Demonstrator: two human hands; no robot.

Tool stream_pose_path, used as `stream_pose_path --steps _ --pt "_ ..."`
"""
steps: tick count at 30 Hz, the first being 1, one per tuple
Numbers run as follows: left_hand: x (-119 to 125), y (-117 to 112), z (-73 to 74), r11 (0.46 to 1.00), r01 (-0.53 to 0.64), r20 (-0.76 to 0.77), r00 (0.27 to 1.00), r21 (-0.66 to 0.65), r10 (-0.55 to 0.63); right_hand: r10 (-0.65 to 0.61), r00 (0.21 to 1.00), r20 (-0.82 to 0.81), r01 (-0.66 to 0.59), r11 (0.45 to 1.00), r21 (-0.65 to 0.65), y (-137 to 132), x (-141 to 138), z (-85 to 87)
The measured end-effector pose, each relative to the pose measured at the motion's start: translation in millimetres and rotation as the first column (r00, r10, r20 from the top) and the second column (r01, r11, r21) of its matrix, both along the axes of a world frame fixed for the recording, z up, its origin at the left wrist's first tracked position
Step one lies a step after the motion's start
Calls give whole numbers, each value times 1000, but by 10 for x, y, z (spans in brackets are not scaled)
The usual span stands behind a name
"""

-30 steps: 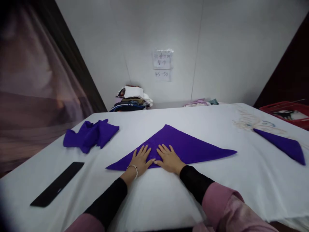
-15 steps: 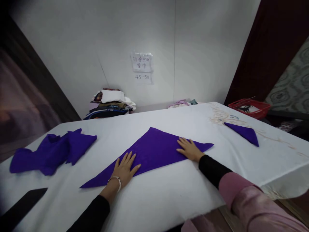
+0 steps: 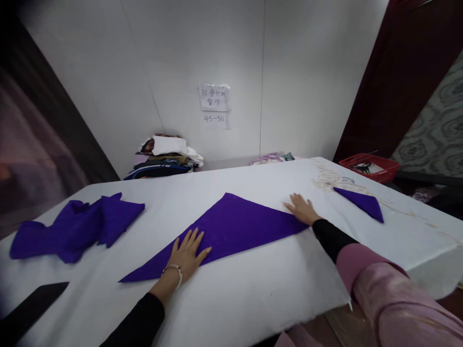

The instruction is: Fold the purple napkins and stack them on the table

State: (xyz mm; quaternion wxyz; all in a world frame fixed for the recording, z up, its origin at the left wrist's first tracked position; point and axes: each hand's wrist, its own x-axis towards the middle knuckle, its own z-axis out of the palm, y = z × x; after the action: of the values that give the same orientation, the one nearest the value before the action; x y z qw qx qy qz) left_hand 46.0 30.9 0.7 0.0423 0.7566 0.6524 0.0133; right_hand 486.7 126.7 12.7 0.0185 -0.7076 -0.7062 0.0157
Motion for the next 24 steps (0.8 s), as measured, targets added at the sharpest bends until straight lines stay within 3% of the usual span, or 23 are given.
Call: stream_pose_path --steps 3,6,10,12,15,24 --pt "-4 -2 -11 1000 2 -3 1000 12 -2 225 969 -106 -226 974 2 77 -853 81" --pt "-6 -7 -22 1000 -1 -2 1000 14 1 471 862 -188 -479 878 1 43 -1627 62" --pt "-2 -17 -25 1000 0 2 1000 9 0 644 727 -236 -665 746 -12 34 -2281 -20" --pt "1 -20 -24 1000 0 5 1000 4 0 678 692 -248 -705 708 -29 117 -2424 -51" --pt "6 -24 -19 1000 0 18 1000 5 0 670 699 -248 -700 712 -49 339 -2450 -75" --pt "11 -46 -6 1000 6 44 999 -10 -5 373 908 -190 -395 914 -95 943 -2085 -19"
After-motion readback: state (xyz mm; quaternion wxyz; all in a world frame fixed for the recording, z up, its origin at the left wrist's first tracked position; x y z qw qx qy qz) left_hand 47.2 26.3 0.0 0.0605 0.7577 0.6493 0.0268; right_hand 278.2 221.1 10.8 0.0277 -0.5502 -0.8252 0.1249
